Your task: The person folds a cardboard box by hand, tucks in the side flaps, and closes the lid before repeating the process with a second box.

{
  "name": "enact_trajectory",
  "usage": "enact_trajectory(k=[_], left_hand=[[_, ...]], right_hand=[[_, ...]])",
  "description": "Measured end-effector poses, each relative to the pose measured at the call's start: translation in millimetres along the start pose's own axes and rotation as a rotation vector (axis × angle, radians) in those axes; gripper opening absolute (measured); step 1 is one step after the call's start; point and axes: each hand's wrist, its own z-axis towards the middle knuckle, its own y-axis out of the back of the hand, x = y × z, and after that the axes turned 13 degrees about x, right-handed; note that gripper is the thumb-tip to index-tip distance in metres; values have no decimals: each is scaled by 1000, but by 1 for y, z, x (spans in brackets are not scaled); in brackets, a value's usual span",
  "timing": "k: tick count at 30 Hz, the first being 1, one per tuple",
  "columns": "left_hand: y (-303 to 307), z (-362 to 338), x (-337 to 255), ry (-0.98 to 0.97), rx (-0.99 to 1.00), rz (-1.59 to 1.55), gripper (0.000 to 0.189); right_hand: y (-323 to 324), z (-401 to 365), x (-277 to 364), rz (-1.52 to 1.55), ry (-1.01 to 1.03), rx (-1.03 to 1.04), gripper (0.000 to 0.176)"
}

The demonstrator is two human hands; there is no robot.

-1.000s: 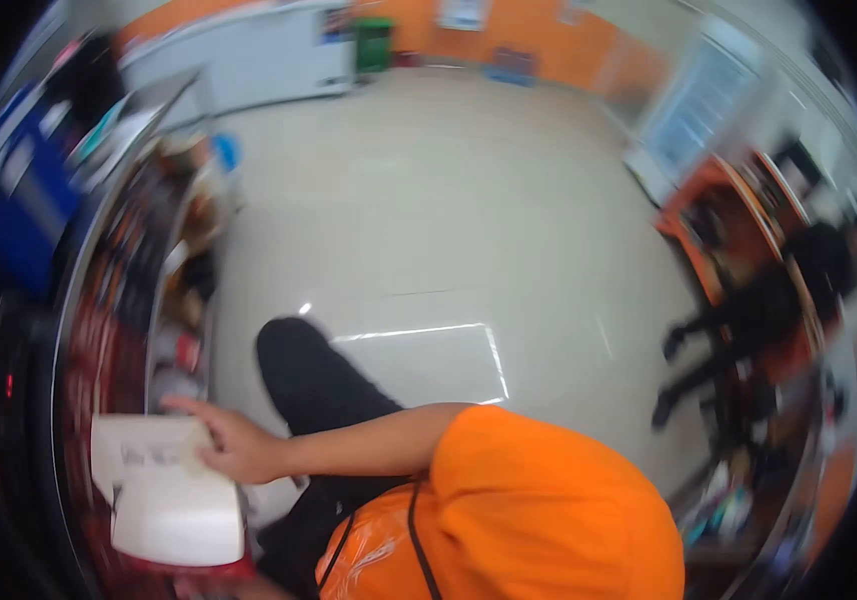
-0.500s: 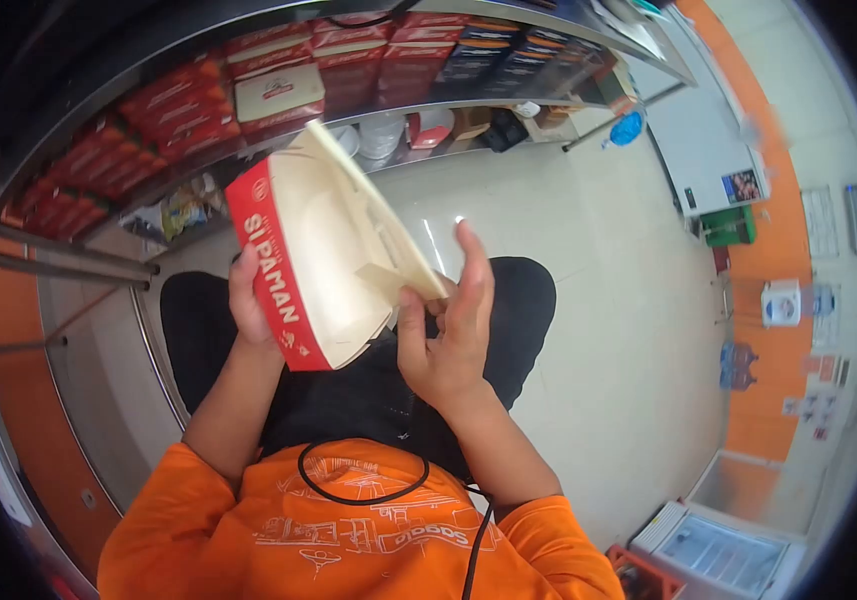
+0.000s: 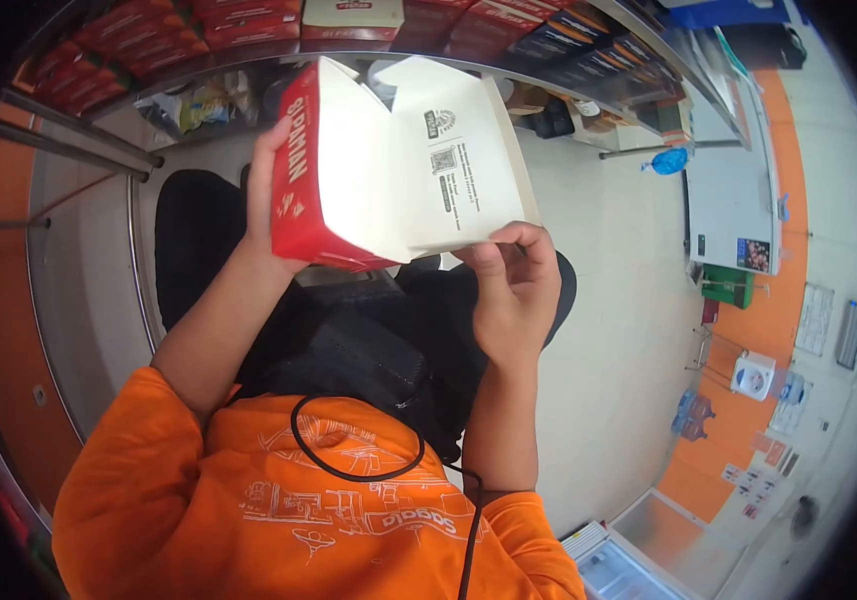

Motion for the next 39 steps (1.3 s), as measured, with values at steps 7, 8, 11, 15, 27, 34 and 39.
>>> enact_trajectory(k=[7, 8, 11, 15, 27, 34, 39], left_hand=[[5, 4, 1, 57, -52, 9, 56], [2, 3, 6, 51, -46, 72, 56], [-8, 0, 14, 38, -39, 251, 60], [-5, 4, 3, -9, -56, 106, 58], [8, 4, 7, 17, -136, -13, 54], [6, 6, 13, -3, -125, 21, 56], [9, 6, 16, -52, -144, 9, 56]], right_hand=[[-29, 7, -7, -161, 71, 109, 49], [-31, 8, -3, -350, 81, 177, 50], [-36, 11, -5, -695, 143, 335, 51], [-29, 11, -24, -349, 166, 226, 48], [-54, 7, -41, -718, 213, 100, 82], [-56, 1, -38, -471, 48, 31, 110], [-55, -2, -46, -608, 34, 213, 116]])
